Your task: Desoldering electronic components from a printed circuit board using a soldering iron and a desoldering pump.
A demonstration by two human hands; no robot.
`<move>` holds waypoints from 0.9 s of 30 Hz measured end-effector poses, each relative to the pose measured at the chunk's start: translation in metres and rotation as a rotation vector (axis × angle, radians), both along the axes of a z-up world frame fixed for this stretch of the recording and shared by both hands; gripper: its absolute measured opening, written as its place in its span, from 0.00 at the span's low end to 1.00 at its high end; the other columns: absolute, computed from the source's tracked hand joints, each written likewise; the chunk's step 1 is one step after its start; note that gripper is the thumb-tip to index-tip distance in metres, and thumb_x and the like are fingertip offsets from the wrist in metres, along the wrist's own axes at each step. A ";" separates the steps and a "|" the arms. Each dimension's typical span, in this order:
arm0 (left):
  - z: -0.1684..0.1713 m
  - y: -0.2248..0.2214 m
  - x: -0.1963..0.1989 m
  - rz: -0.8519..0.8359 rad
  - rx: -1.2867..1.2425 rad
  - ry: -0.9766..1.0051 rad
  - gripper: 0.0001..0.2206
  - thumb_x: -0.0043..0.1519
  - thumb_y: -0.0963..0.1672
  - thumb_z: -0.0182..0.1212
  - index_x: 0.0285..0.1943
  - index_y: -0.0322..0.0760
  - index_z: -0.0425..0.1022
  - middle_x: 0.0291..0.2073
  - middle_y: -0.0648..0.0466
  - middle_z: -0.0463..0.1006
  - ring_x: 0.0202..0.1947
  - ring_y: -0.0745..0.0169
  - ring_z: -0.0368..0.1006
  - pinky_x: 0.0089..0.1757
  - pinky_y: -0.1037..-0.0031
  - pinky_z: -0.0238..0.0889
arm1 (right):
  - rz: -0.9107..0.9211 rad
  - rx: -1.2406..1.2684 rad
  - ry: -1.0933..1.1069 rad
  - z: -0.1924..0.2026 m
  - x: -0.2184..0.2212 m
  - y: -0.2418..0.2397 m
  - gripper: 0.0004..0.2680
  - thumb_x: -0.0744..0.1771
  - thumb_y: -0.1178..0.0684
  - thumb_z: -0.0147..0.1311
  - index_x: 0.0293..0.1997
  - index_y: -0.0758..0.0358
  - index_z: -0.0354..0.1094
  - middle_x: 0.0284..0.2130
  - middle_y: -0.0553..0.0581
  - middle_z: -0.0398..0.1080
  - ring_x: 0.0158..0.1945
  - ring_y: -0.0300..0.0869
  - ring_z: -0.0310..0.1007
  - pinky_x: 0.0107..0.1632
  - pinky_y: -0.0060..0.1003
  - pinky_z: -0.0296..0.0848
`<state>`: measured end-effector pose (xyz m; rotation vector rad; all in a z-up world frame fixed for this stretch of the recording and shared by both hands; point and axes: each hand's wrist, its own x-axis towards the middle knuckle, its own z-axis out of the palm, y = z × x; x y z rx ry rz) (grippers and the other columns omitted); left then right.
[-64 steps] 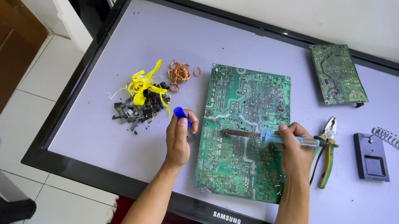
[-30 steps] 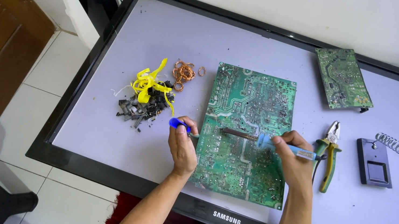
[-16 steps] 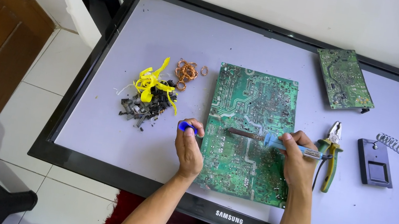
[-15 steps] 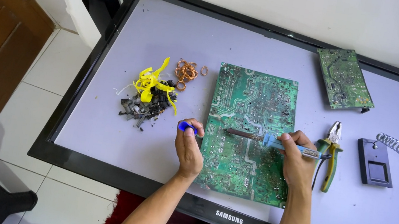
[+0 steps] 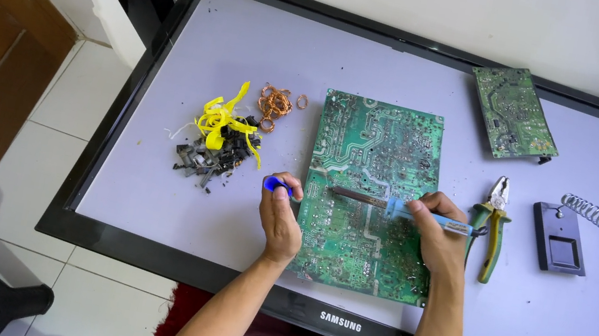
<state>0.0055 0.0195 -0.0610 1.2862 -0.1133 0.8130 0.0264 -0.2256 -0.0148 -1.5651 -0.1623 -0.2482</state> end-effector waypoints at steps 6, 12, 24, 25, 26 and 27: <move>-0.002 0.000 0.001 0.000 -0.001 0.003 0.15 0.78 0.46 0.34 0.45 0.35 0.65 0.32 0.54 0.65 0.33 0.67 0.63 0.40 0.76 0.62 | -0.020 0.063 -0.036 -0.025 0.011 -0.014 0.11 0.68 0.60 0.63 0.26 0.68 0.66 0.16 0.56 0.58 0.25 0.37 0.54 0.34 0.33 0.57; 0.000 -0.001 0.001 -0.002 -0.006 -0.002 0.15 0.78 0.46 0.34 0.45 0.35 0.65 0.32 0.54 0.65 0.33 0.67 0.63 0.40 0.76 0.62 | 0.052 -0.023 -0.001 -0.013 0.004 -0.021 0.09 0.67 0.61 0.66 0.28 0.70 0.69 0.19 0.57 0.62 0.27 0.36 0.57 0.34 0.33 0.57; 0.000 0.000 0.000 -0.009 0.006 -0.002 0.15 0.78 0.46 0.34 0.45 0.35 0.65 0.33 0.55 0.64 0.33 0.67 0.62 0.40 0.76 0.62 | -0.073 0.205 0.141 -0.035 0.013 -0.014 0.11 0.69 0.63 0.58 0.26 0.67 0.62 0.20 0.61 0.64 0.21 0.35 0.54 0.26 0.30 0.58; 0.000 0.000 0.000 -0.007 0.006 -0.002 0.15 0.78 0.46 0.34 0.45 0.35 0.65 0.33 0.55 0.64 0.33 0.67 0.62 0.40 0.76 0.62 | -0.071 0.205 0.141 -0.029 0.011 -0.012 0.11 0.69 0.63 0.58 0.26 0.67 0.62 0.20 0.61 0.64 0.21 0.35 0.54 0.26 0.30 0.58; 0.000 0.000 0.000 -0.010 0.000 0.001 0.15 0.78 0.46 0.34 0.45 0.35 0.65 0.32 0.55 0.64 0.33 0.67 0.62 0.40 0.76 0.62 | -0.080 0.218 0.133 -0.024 0.009 -0.009 0.12 0.69 0.63 0.58 0.25 0.66 0.61 0.19 0.61 0.63 0.20 0.34 0.55 0.26 0.29 0.58; -0.001 0.000 0.000 -0.014 -0.006 0.004 0.15 0.78 0.46 0.34 0.45 0.35 0.64 0.32 0.55 0.65 0.33 0.67 0.62 0.40 0.76 0.62 | -0.089 0.231 0.124 -0.018 0.007 -0.007 0.12 0.69 0.63 0.58 0.25 0.65 0.60 0.18 0.60 0.62 0.20 0.34 0.55 0.27 0.28 0.58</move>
